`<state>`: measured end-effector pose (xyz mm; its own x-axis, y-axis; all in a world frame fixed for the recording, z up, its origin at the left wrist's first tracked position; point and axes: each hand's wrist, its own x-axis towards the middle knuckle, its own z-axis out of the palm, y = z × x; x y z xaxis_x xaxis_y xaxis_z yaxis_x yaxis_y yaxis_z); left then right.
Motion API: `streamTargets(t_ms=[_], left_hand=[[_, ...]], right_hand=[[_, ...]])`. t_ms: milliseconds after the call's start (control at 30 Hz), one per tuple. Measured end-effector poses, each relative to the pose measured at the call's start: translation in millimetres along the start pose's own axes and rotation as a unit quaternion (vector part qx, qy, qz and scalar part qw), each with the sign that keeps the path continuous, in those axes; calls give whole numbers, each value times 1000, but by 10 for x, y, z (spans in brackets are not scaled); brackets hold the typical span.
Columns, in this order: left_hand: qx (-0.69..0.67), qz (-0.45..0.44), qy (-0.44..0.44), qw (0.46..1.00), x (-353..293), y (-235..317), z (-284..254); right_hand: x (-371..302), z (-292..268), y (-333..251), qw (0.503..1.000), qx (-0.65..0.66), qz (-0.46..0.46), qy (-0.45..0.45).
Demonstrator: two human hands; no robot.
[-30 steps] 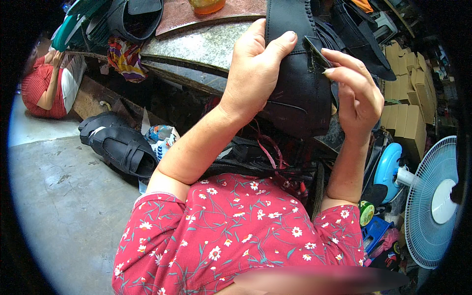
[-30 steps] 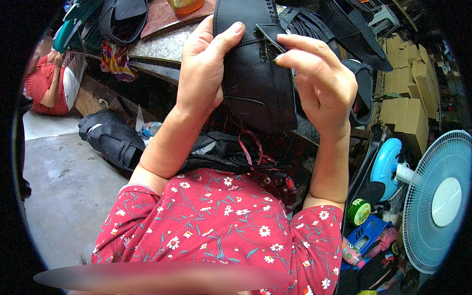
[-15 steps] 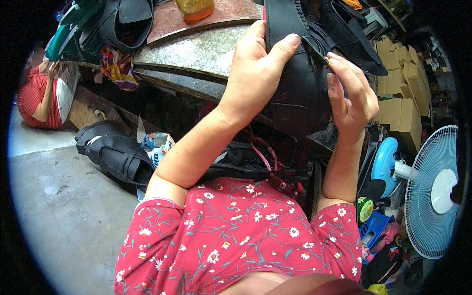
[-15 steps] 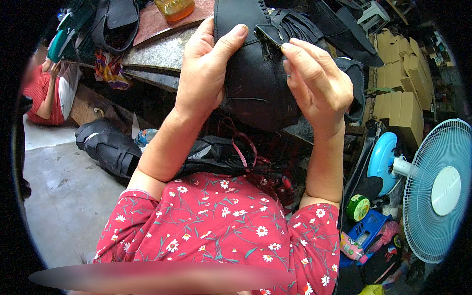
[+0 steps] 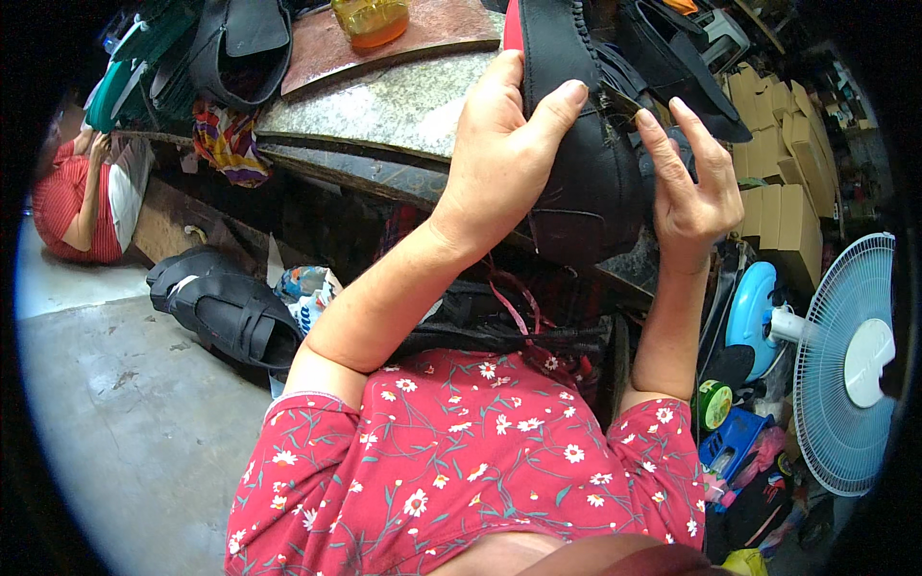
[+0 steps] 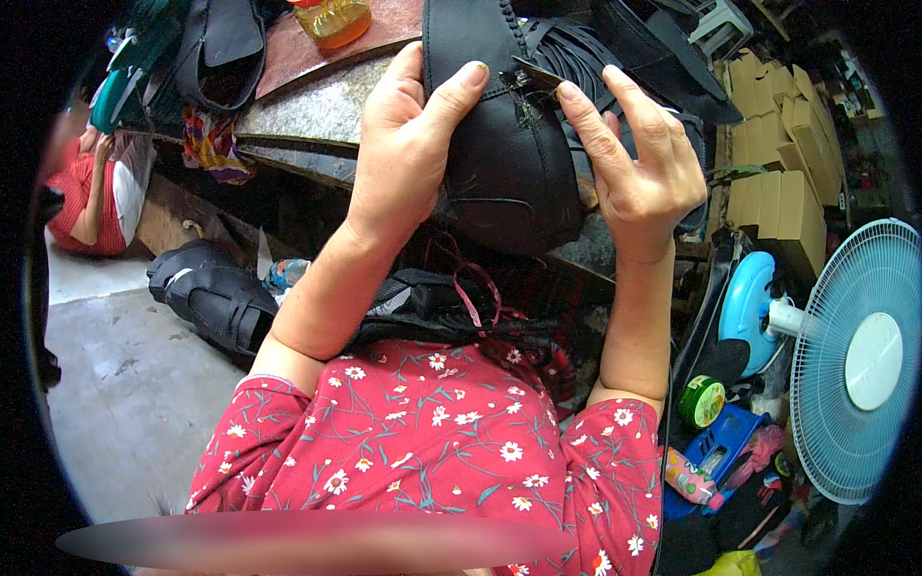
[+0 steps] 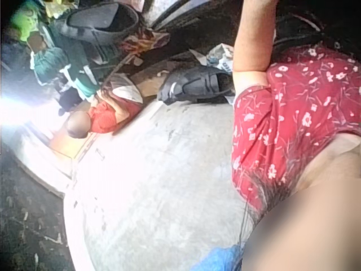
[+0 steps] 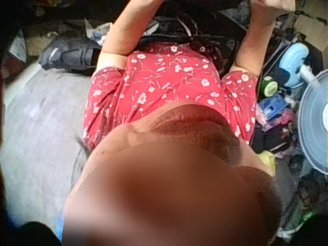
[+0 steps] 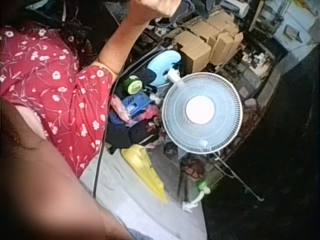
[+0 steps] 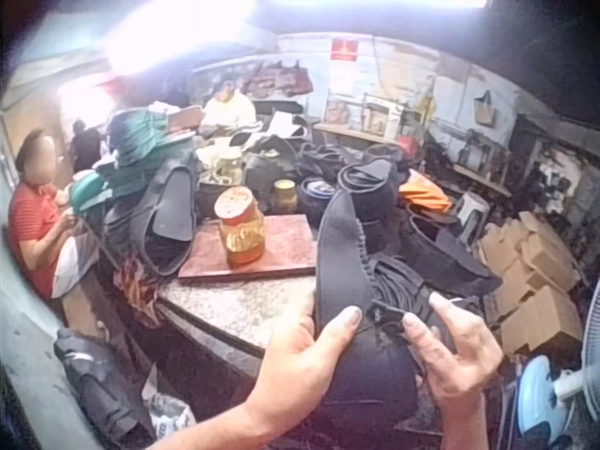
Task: The person assembles a black sandal by attaching a strap to the sole, pressing it into place, and inspecting the fit. They repeat the process on a second sandal, handling each component by hand and checking alignment.
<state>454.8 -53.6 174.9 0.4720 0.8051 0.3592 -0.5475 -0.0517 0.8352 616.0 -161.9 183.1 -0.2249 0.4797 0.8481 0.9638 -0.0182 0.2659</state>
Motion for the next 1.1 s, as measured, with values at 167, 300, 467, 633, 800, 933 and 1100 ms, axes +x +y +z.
streamTargets(t_ms=[167, 300, 467, 633, 800, 933, 1100], left_hand=[[-8, -17, 3, 1000, -18, -20, 4], [4, -6, -1, 1000, -9, -22, 1], [22, 6, 3, 1000, -29, -48, -14], [47, 27, -9, 998, -43, -61, -29], [3, 11, -4, 1000, -91, -19, -10], [14, -1, -7, 1000, -100, -5, -21], [-23, 6, 3, 1000, -95, -34, -15]], right_hand=[[-16, -1, -44, 996, 78, 47, 11], [21, 13, -139, 960, 252, 120, 23], [119, 1, -276, 949, 278, 147, 8], [248, 39, -323, 955, 269, 125, 23], [286, -89, -301, 974, 182, 94, -100], [270, -84, -313, 974, 175, 101, -101], [257, -35, -279, 952, 272, 121, -68]])
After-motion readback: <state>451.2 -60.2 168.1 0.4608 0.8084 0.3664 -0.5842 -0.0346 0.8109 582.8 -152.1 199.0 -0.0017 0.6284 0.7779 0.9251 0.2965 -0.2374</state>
